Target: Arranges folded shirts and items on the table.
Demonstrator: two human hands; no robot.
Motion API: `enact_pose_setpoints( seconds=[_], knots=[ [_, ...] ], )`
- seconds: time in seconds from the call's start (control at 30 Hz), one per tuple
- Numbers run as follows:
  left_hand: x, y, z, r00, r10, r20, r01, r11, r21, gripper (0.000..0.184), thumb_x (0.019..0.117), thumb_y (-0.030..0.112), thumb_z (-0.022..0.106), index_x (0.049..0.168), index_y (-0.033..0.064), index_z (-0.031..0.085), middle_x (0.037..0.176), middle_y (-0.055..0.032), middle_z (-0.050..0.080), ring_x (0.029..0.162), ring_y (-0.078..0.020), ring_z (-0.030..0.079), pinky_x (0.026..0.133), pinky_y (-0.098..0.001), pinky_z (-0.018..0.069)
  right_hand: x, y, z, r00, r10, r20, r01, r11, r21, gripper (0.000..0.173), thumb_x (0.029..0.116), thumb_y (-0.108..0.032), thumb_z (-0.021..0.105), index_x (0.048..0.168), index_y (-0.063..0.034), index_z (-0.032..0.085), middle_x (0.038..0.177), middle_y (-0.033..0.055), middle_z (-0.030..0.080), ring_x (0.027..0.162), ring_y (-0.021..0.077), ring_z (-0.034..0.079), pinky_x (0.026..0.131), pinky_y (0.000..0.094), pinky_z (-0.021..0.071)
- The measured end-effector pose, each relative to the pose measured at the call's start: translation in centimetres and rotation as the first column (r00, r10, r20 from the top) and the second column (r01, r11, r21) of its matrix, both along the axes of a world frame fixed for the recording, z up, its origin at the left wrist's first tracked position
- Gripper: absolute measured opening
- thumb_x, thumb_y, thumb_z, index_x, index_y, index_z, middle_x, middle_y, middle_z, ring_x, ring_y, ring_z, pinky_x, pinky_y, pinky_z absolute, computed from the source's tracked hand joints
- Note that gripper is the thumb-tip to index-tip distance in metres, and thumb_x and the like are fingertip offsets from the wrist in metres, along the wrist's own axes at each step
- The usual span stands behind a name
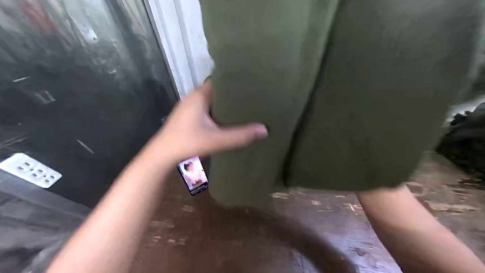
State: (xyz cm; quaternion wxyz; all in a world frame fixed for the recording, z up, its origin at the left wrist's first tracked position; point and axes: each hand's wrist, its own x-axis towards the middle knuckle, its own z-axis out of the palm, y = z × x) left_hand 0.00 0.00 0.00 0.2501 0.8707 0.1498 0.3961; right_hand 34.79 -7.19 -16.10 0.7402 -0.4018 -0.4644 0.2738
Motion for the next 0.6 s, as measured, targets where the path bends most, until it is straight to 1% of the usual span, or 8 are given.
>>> enact_pose_setpoints(
  seconds=[0.03, 0.1, 0.13, 0.2, 0.27, 0.33, 0.47, 0.6],
  knots=[
    [0.0, 2.4, 2.2, 1.000, 0.019, -0.012, -0.019, 1.000, 0.009, 0.057, 0.0800, 0.030, 0.083, 0.127, 0.0110, 0.058, 0.107, 0.0136, 0.072, 0.098, 0.0060, 0.068, 0.088, -0.0185, 0.0604, 0.1, 3.9, 1.8, 0.989, 0.029, 0.148, -0.054, 0.984, 0.169, 0.044, 0.1067, -0.033, 0.053, 0.145, -0.0115, 0.046, 0.128, -0.0021, 0.065, 0.119, 0.0058, 0.063, 0.103, 0.0314, 0.0543],
    [-0.1, 7.4, 6.0, 0.993, 0.112, -0.039, -0.112, 0.994, 0.009, 0.058, 0.0829, 0.033, 0.080, 0.130, 0.0111, 0.055, 0.106, 0.0118, 0.071, 0.095, 0.0043, 0.069, 0.086, -0.0194, 0.0607, -0.7, 11.6, 6.2, 0.959, 0.011, 0.282, -0.127, 0.909, 0.397, 0.062, 0.1039, -0.036, 0.058, 0.150, -0.0030, 0.032, 0.131, 0.0023, 0.062, 0.121, 0.0097, 0.062, 0.103, 0.0356, 0.0540],
    [-0.1, 10.0, 7.3, 0.990, 0.133, -0.042, -0.133, 0.991, 0.000, 0.054, 0.0854, 0.032, 0.078, 0.129, 0.0111, 0.055, 0.105, 0.0107, 0.071, 0.094, 0.0031, 0.070, 0.085, -0.0199, 0.0609, -2.1, 14.3, 8.6, 0.968, 0.032, 0.250, -0.148, 0.876, 0.460, 0.064, 0.1027, -0.033, 0.061, 0.149, -0.0010, 0.031, 0.127, 0.0037, 0.064, 0.116, 0.0105, 0.064, 0.100, 0.0356, 0.0561],
    [-0.3, 14.7, 8.7, 0.987, 0.153, -0.042, -0.154, 0.988, -0.023, 0.041, 0.0919, 0.026, 0.074, 0.125, 0.0114, 0.056, 0.103, 0.0098, 0.071, 0.093, 0.0027, 0.070, 0.085, -0.0190, 0.0602, -6.5, 15.8, 13.0, 0.991, 0.100, 0.092, -0.129, 0.905, 0.405, 0.054, 0.0985, -0.021, 0.060, 0.143, -0.0058, 0.032, 0.115, -0.0006, 0.064, 0.104, 0.0052, 0.066, 0.093, 0.0288, 0.0581],
    [-0.8, 18.5, 8.2, 0.978, 0.192, -0.077, -0.197, 0.979, -0.057, 0.045, 0.0950, 0.022, 0.070, 0.134, 0.0098, 0.050, 0.111, 0.0075, 0.069, 0.098, 0.0037, 0.068, 0.089, -0.0180, 0.0577, -9.2, 17.8, 14.1, 0.995, 0.094, 0.015, -0.094, 0.945, 0.313, 0.060, 0.0962, -0.014, 0.058, 0.146, -0.0030, 0.027, 0.116, 0.0002, 0.060, 0.102, 0.0019, 0.064, 0.090, 0.0229, 0.0568],
    [-1.6, 21.4, 6.0, 0.964, 0.235, -0.126, -0.249, 0.963, -0.104, 0.054, 0.0954, 0.019, 0.069, 0.142, 0.0070, 0.045, 0.118, 0.0023, 0.067, 0.101, 0.0026, 0.066, 0.091, -0.0201, 0.0566, -10.3, 20.3, 12.0, 0.997, 0.079, 0.012, -0.080, 0.968, 0.237, 0.067, 0.0974, -0.013, 0.059, 0.152, 0.0010, 0.023, 0.123, 0.0052, 0.059, 0.104, 0.0026, 0.063, 0.090, 0.0222, 0.0565],
    [-3.5, 25.1, -1.8, 0.941, 0.266, -0.210, -0.316, 0.911, -0.265, 0.051, 0.0956, 0.009, 0.068, 0.142, 0.0038, 0.047, 0.122, -0.0079, 0.065, 0.103, -0.0060, 0.066, 0.093, -0.0289, 0.0557, -12.3, 23.0, 4.6, 0.994, 0.096, -0.059, -0.097, 0.995, -0.014, 0.075, 0.0966, -0.013, 0.063, 0.157, -0.0005, 0.020, 0.140, 0.0127, 0.053, 0.115, 0.0064, 0.060, 0.097, 0.0246, 0.0527],
    [-4.7, 27.7, -10.4, 0.917, 0.238, -0.321, -0.365, 0.827, -0.428, 0.044, 0.0964, 0.008, 0.068, 0.137, -0.0009, 0.052, 0.119, -0.0147, 0.066, 0.103, -0.0143, 0.066, 0.095, -0.0377, 0.0547, -12.9, 25.5, -3.9, 0.982, 0.133, -0.130, -0.159, 0.965, -0.208, 0.067, 0.0997, -0.012, 0.059, 0.155, -0.0019, 0.023, 0.139, 0.0143, 0.052, 0.116, 0.0103, 0.060, 0.098, 0.0273, 0.0526]
  ],
)
